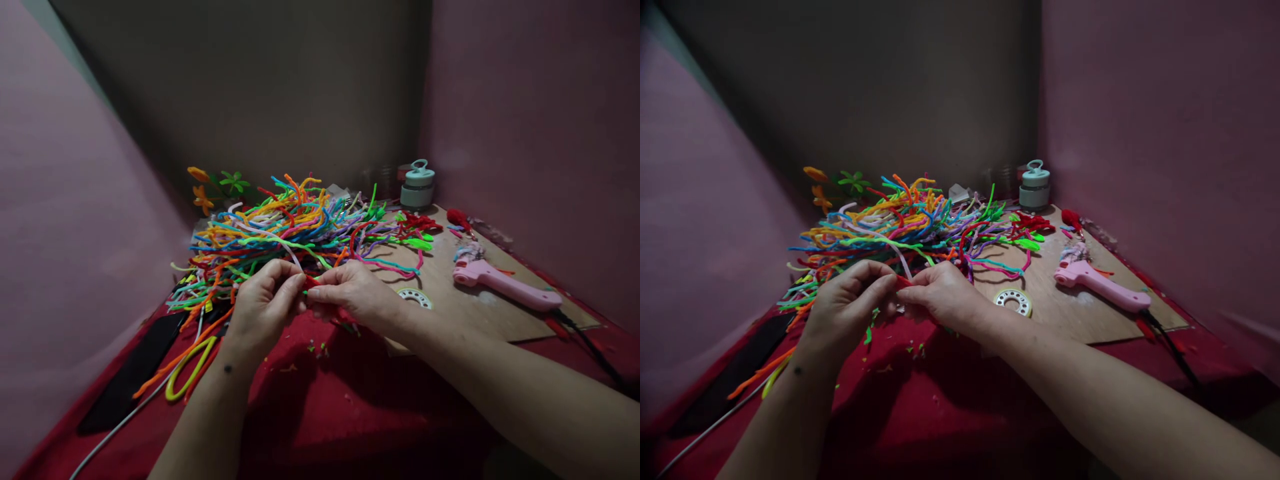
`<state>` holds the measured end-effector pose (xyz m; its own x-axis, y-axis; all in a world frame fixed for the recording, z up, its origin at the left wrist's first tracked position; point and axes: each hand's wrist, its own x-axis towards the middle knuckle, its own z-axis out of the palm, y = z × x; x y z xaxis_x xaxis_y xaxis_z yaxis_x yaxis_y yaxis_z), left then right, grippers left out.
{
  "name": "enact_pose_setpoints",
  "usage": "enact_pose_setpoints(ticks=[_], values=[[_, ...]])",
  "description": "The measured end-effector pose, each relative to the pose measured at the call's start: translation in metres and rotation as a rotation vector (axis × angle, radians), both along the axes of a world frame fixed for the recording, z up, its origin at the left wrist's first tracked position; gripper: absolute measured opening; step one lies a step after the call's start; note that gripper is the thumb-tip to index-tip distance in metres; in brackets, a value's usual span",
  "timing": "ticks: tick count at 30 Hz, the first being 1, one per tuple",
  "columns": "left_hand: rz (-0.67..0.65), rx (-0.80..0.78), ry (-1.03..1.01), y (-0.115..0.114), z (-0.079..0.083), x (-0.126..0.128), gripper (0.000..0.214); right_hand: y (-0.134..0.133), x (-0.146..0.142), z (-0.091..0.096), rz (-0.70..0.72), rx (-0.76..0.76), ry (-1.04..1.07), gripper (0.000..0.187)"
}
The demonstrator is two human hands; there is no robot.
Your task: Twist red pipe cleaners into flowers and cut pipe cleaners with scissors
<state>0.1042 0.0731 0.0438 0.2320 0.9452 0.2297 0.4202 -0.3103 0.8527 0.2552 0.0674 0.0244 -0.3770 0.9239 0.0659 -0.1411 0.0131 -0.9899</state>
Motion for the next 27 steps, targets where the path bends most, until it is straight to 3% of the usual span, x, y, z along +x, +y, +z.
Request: enact_pose_setpoints(ticks=[5, 10, 14, 16, 22, 27], values=[[-0.095, -0.144, -0.104, 0.003, 0.002, -0.003, 0.015, -0.001, -0.001, 0.003, -0.026, 0.011, -0.119, 0.020], [0.081, 0.053, 0.004, -0.001, -0.007, 0.005, 0.011, 0.001, -0.005, -0.002, -0.016, -0.051, -0.139, 0.018], [0.138, 0.138, 0.048, -0.002, -0.008, 0.008, 0.010, 0.000, -0.006, -0.003, -0.017, -0.088, -0.152, 0.022], [0.110, 0.048, -0.021, 0.000, -0.005, 0.007, 0.011, -0.001, -0.005, -0.001, -0.014, -0.070, -0.161, 0.023], [-0.160, -0.393, -0.408, 0.011, 0.001, -0.005, 0.022, -0.003, -0.003, 0.000, 0.023, -0.090, -0.081, 0.020], [-0.189, -0.404, -0.367, 0.012, -0.005, -0.005, 0.019, -0.001, -0.002, -0.006, 0.095, -0.108, -0.028, 0.016]])
